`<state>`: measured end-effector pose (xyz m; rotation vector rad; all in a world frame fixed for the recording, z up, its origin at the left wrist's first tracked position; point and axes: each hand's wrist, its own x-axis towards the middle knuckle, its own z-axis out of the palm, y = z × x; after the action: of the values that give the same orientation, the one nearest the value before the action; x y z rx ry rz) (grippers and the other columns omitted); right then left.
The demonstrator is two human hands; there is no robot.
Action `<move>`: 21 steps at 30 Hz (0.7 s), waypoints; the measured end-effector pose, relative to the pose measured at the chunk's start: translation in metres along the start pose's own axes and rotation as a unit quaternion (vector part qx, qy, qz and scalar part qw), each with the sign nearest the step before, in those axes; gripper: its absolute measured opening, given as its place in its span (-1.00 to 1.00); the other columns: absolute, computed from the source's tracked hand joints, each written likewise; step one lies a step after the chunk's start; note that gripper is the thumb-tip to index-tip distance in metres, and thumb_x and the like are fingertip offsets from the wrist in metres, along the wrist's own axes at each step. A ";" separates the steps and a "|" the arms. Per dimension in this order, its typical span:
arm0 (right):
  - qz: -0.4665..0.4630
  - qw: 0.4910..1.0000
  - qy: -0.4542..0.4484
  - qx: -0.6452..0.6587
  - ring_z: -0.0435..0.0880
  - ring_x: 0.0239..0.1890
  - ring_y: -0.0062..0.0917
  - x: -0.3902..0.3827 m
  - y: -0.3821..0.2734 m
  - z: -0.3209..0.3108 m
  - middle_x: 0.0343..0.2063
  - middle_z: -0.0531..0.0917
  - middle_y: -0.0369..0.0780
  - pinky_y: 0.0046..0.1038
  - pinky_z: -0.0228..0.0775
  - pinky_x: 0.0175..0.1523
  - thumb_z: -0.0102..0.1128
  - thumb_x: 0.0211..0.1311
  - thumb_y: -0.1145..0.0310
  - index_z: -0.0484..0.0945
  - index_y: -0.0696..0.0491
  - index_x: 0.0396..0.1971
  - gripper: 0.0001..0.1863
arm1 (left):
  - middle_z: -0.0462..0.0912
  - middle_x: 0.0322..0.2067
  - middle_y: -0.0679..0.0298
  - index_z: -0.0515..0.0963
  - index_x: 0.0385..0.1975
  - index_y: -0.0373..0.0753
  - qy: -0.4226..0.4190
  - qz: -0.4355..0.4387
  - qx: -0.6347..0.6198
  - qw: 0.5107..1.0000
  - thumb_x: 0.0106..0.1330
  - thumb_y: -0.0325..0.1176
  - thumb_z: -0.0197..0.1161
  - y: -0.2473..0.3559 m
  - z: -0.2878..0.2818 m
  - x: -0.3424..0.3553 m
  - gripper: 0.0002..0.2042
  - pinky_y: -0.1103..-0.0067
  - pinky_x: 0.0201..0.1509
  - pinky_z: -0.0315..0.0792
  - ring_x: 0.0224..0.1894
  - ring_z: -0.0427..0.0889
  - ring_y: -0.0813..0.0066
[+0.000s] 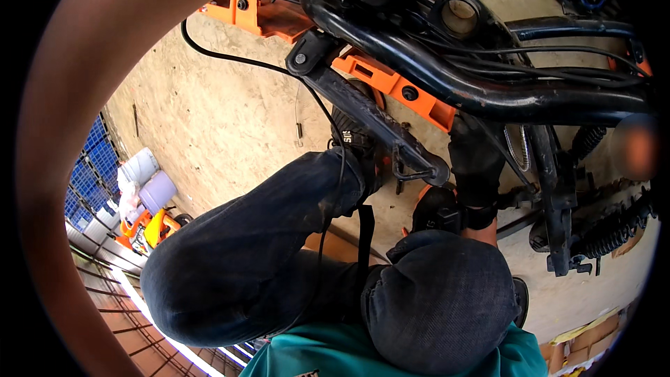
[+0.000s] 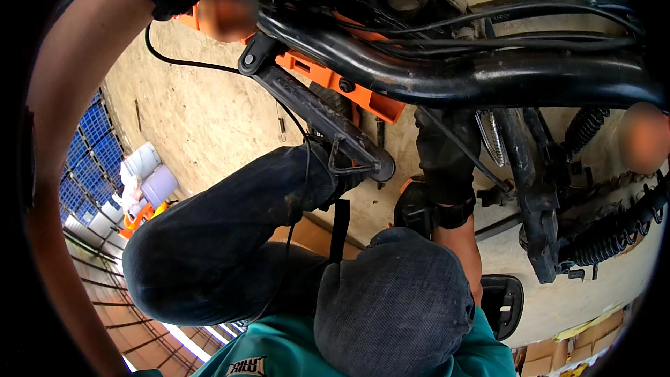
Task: The person works on the black metal frame of a motorcycle by hand, threading a metal cable through a bracket and attaching a small spring-loaded component.
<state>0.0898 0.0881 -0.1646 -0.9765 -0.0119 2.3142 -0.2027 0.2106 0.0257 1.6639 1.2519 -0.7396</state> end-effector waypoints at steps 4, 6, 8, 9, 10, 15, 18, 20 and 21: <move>-0.258 0.791 -0.037 -0.554 0.64 -0.11 -0.30 0.003 0.004 -0.002 -0.20 0.65 -0.20 -0.30 0.51 0.04 0.25 -0.02 0.65 0.59 0.04 -0.19 -0.66 | 0.65 -0.32 0.01 0.60 -0.20 -0.29 -0.011 0.023 0.013 1.000 0.16 -0.37 0.15 -0.001 0.000 0.001 -0.76 0.35 -0.14 0.47 -0.25 0.62 0.08; -0.420 0.499 -0.057 -0.756 0.65 -0.13 -0.30 0.005 0.000 0.001 -0.21 0.65 -0.21 -0.28 0.53 0.02 0.27 -0.03 0.64 0.60 0.04 -0.19 -0.66 | 0.66 -0.31 0.01 0.60 -0.21 -0.29 0.004 0.022 0.026 0.999 0.17 -0.36 0.15 0.001 0.004 0.001 -0.76 0.35 -0.13 0.48 -0.24 0.62 0.08; -0.483 0.313 -0.084 -0.814 0.63 -0.10 -0.28 0.007 -0.004 -0.001 -0.20 0.64 -0.17 -0.31 0.50 0.05 0.25 0.05 0.60 0.60 0.06 -0.21 -0.73 | 0.66 -0.30 0.02 0.60 -0.21 -0.29 0.023 0.022 0.040 0.999 0.18 -0.34 0.15 0.004 0.006 0.002 -0.76 0.36 -0.12 0.48 -0.22 0.62 0.08; -0.472 0.323 -0.067 -0.818 0.62 -0.08 -0.29 0.006 -0.003 -0.002 -0.19 0.64 -0.17 -0.32 0.49 0.06 0.24 0.08 0.59 0.58 0.07 -0.17 -0.73 | 0.66 -0.29 0.02 0.60 -0.21 -0.29 0.033 0.023 0.048 0.998 0.19 -0.33 0.15 0.006 0.007 0.003 -0.76 0.36 -0.12 0.48 -0.21 0.62 0.08; -0.461 0.333 -0.050 -0.821 0.62 -0.07 -0.31 0.005 -0.001 -0.003 -0.18 0.64 -0.17 -0.33 0.47 0.08 0.22 0.12 0.58 0.57 0.08 -0.14 -0.73 | 0.66 -0.29 0.02 0.60 -0.21 -0.28 0.041 0.020 0.054 0.997 0.19 -0.32 0.15 0.008 0.008 0.003 -0.76 0.36 -0.11 0.48 -0.21 0.63 0.08; -0.269 0.556 -0.020 -0.786 0.58 -0.02 -0.41 0.006 0.003 -0.015 -0.07 0.60 -0.17 -0.39 0.42 0.09 0.08 0.28 0.54 0.41 0.17 0.05 -0.66 | 0.66 -0.26 0.02 0.61 -0.22 -0.28 0.077 0.005 0.096 0.992 0.21 -0.28 0.16 0.016 0.013 0.009 -0.75 0.37 -0.09 0.50 -0.17 0.63 0.08; -0.214 0.833 -0.089 -0.502 0.57 -0.02 -0.44 0.004 -0.004 -0.008 -0.01 0.57 -0.17 -0.41 0.44 0.06 0.04 0.31 0.53 0.35 0.20 0.11 -0.63 | 0.66 -0.26 0.02 0.62 -0.21 -0.26 0.072 0.010 0.092 0.993 0.24 -0.27 0.13 0.012 0.012 0.011 -0.74 0.36 -0.08 0.50 -0.17 0.63 0.08; -0.176 0.892 -0.087 -0.406 0.57 -0.02 -0.44 0.005 -0.004 -0.008 -0.01 0.57 -0.16 -0.42 0.45 0.04 0.05 0.31 0.51 0.34 0.19 0.12 -0.62 | 0.66 -0.26 0.02 0.62 -0.19 -0.25 0.057 0.001 0.069 0.996 0.24 -0.27 0.12 0.013 0.009 0.010 -0.74 0.36 -0.07 0.50 -0.16 0.63 0.08; -0.174 0.887 -0.077 -0.420 0.57 -0.02 -0.44 0.007 -0.003 -0.010 -0.01 0.56 -0.15 -0.42 0.45 0.03 0.06 0.31 0.50 0.34 0.19 0.12 -0.61 | 0.66 -0.25 0.02 0.61 -0.18 -0.25 0.059 0.002 0.069 0.996 0.23 -0.29 0.11 0.014 0.009 0.009 -0.74 0.36 -0.07 0.49 -0.15 0.62 0.08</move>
<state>0.0943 0.0921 -0.1760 -1.0491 -1.2387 2.0197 -0.1860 0.2048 0.0190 1.8452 1.3031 -0.7481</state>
